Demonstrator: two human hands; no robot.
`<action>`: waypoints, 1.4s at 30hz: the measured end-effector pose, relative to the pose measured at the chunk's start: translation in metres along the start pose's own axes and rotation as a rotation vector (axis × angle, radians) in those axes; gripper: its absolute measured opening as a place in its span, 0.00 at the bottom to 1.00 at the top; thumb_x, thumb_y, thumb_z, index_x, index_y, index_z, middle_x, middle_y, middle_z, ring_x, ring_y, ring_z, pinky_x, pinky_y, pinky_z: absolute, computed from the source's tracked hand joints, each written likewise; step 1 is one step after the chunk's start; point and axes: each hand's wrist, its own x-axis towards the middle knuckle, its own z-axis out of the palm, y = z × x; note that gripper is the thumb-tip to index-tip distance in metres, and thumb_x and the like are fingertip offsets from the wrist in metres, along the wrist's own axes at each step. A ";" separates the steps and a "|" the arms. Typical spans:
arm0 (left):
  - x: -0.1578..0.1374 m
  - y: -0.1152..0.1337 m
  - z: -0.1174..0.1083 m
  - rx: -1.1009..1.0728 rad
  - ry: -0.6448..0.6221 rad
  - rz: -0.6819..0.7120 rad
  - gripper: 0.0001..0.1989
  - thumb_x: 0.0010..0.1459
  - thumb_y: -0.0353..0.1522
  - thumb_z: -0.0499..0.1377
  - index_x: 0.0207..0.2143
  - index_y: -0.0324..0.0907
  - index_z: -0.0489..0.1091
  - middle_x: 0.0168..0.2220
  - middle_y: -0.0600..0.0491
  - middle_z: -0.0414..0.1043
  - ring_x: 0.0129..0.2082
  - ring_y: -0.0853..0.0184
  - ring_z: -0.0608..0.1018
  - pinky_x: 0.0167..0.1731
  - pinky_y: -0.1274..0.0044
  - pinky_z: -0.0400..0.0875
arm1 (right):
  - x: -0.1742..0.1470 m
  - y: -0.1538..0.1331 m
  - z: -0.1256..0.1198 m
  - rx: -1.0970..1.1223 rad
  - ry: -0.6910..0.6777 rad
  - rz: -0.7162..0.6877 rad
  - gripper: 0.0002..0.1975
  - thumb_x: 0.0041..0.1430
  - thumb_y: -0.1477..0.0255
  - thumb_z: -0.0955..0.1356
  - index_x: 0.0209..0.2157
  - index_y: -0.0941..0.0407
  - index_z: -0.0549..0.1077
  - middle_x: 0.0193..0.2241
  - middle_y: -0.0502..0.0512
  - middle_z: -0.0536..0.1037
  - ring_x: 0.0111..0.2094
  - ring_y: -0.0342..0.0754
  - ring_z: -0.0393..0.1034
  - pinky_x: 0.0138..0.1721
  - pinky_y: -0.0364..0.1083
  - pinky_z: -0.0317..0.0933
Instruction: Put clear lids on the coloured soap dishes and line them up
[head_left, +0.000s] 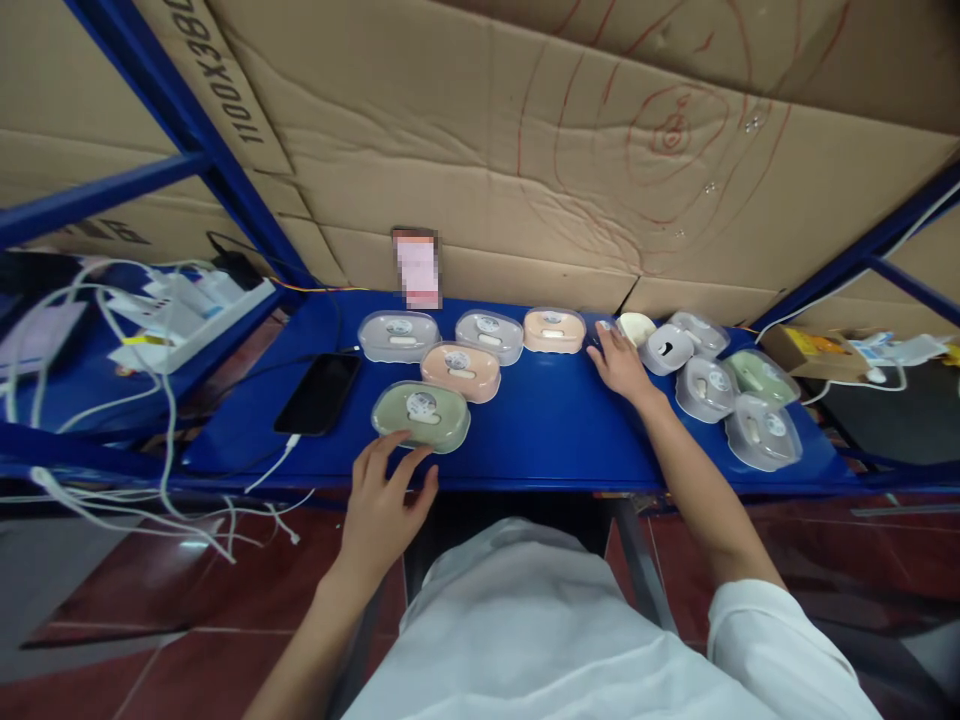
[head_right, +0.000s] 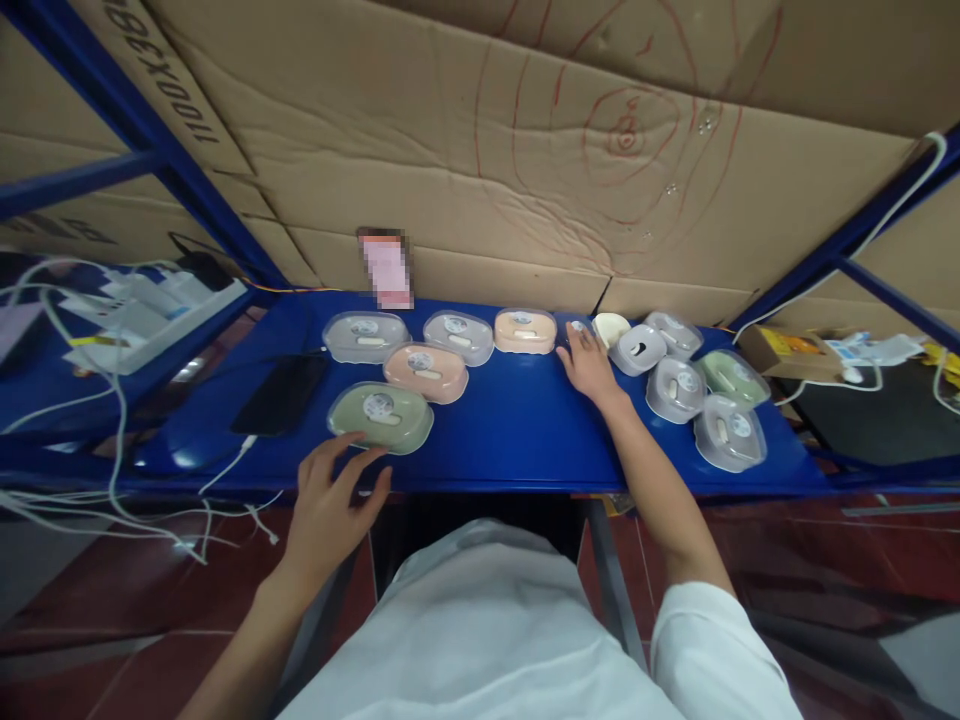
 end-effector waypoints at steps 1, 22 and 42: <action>0.002 0.001 0.002 -0.019 -0.021 0.019 0.14 0.67 0.28 0.64 0.55 0.41 0.74 0.58 0.38 0.72 0.60 0.47 0.75 0.59 0.57 0.73 | -0.007 0.002 0.000 -0.003 -0.017 -0.008 0.35 0.77 0.58 0.55 0.74 0.65 0.59 0.72 0.75 0.64 0.74 0.68 0.57 0.73 0.68 0.53; 0.065 0.090 0.074 -0.262 -0.438 0.362 0.26 0.72 0.27 0.53 0.70 0.45 0.66 0.74 0.43 0.63 0.73 0.51 0.67 0.71 0.54 0.63 | -0.061 0.040 -0.022 -0.105 0.216 0.266 0.37 0.74 0.55 0.60 0.71 0.69 0.60 0.63 0.84 0.72 0.65 0.75 0.66 0.63 0.72 0.59; 0.033 0.051 0.060 -0.372 -0.311 0.119 0.11 0.70 0.36 0.63 0.52 0.44 0.72 0.68 0.41 0.68 0.69 0.49 0.73 0.64 0.56 0.76 | -0.023 0.040 -0.028 -0.076 0.057 0.214 0.25 0.72 0.69 0.61 0.63 0.67 0.73 0.59 0.80 0.77 0.62 0.70 0.72 0.62 0.68 0.63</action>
